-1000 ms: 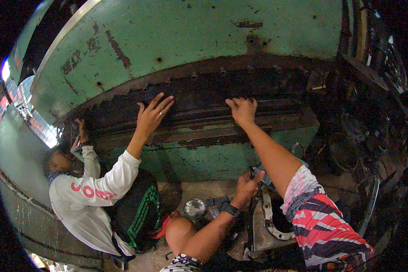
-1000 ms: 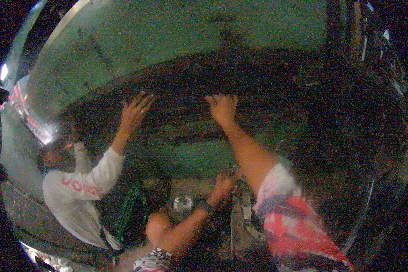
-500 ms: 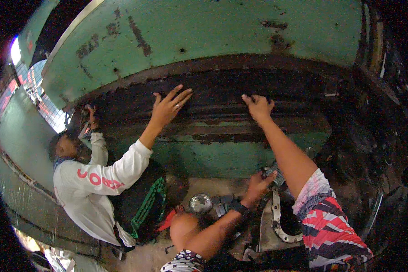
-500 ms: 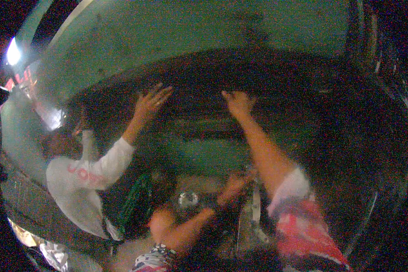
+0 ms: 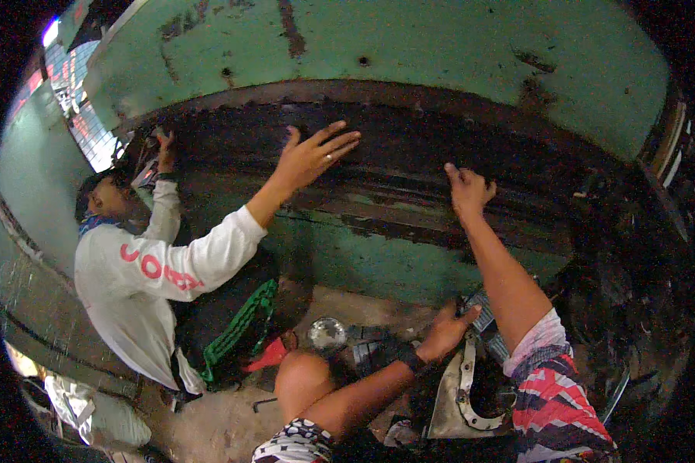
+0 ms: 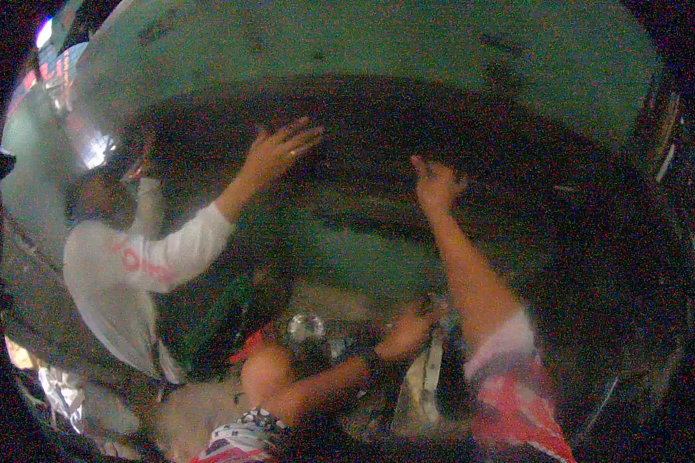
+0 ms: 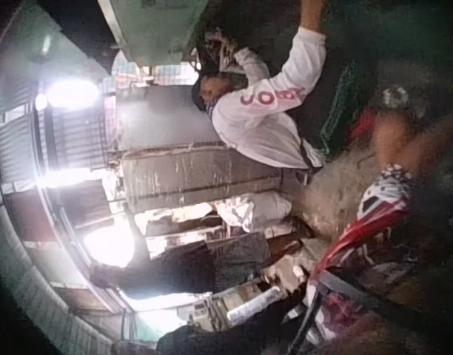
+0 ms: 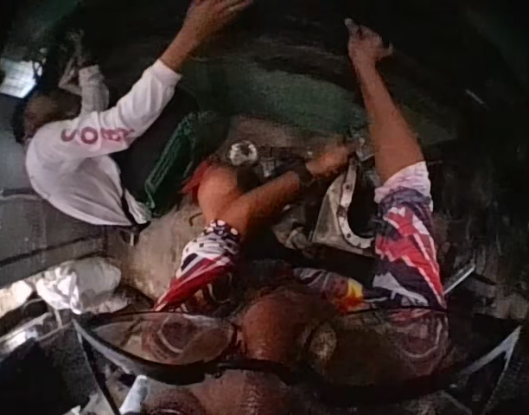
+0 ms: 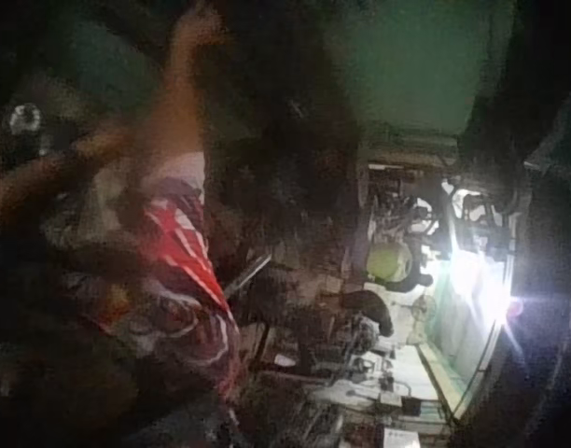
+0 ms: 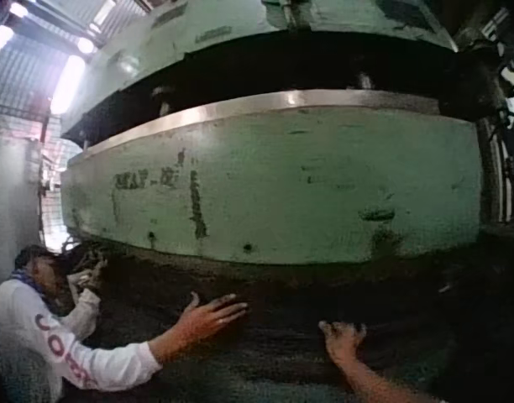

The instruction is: The person sits on the floor and uses a wrench to tighten bolts on a large green machine. They handle metal bars and a metal component with fins, adjusting and securing parts of the machinery.

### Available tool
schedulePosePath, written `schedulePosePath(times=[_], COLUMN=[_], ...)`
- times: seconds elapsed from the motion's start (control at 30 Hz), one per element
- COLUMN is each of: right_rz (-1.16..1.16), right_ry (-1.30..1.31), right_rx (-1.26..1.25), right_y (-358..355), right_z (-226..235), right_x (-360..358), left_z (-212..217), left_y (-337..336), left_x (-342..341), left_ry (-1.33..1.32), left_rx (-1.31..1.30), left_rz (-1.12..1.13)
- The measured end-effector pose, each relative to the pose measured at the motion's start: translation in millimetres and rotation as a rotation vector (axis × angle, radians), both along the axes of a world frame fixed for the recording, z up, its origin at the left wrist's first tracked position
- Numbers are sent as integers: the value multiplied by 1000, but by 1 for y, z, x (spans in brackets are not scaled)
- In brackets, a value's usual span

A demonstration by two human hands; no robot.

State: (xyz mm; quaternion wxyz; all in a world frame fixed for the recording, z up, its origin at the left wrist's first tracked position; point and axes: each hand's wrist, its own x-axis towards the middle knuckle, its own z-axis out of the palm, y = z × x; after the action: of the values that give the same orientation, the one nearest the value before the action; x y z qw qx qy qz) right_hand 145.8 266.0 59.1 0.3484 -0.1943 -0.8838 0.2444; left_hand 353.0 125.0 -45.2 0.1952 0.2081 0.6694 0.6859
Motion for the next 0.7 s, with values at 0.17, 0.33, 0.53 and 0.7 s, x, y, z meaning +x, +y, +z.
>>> schedulePosePath(times=[0.17, 0.33, 0.53, 0.7], right_rz=[1, 23, -27, 25], right_ry=[191, 248, 272, 24], right_rx=[46, 114, 53, -27], right_y=[-14, -22, -20, -41], right_z=[2, 4, 6, 25], right_x=[6, 3, -1, 5], left_z=[-9, -13, -14, -7], left_y=[5, 3, 11, -8], left_x=[-3, 0, -6, -5], left_ry=[-53, -77, -49, -123], left_rx=[46, 55, 82, -11], left_rz=[-25, -19, -35, 17])
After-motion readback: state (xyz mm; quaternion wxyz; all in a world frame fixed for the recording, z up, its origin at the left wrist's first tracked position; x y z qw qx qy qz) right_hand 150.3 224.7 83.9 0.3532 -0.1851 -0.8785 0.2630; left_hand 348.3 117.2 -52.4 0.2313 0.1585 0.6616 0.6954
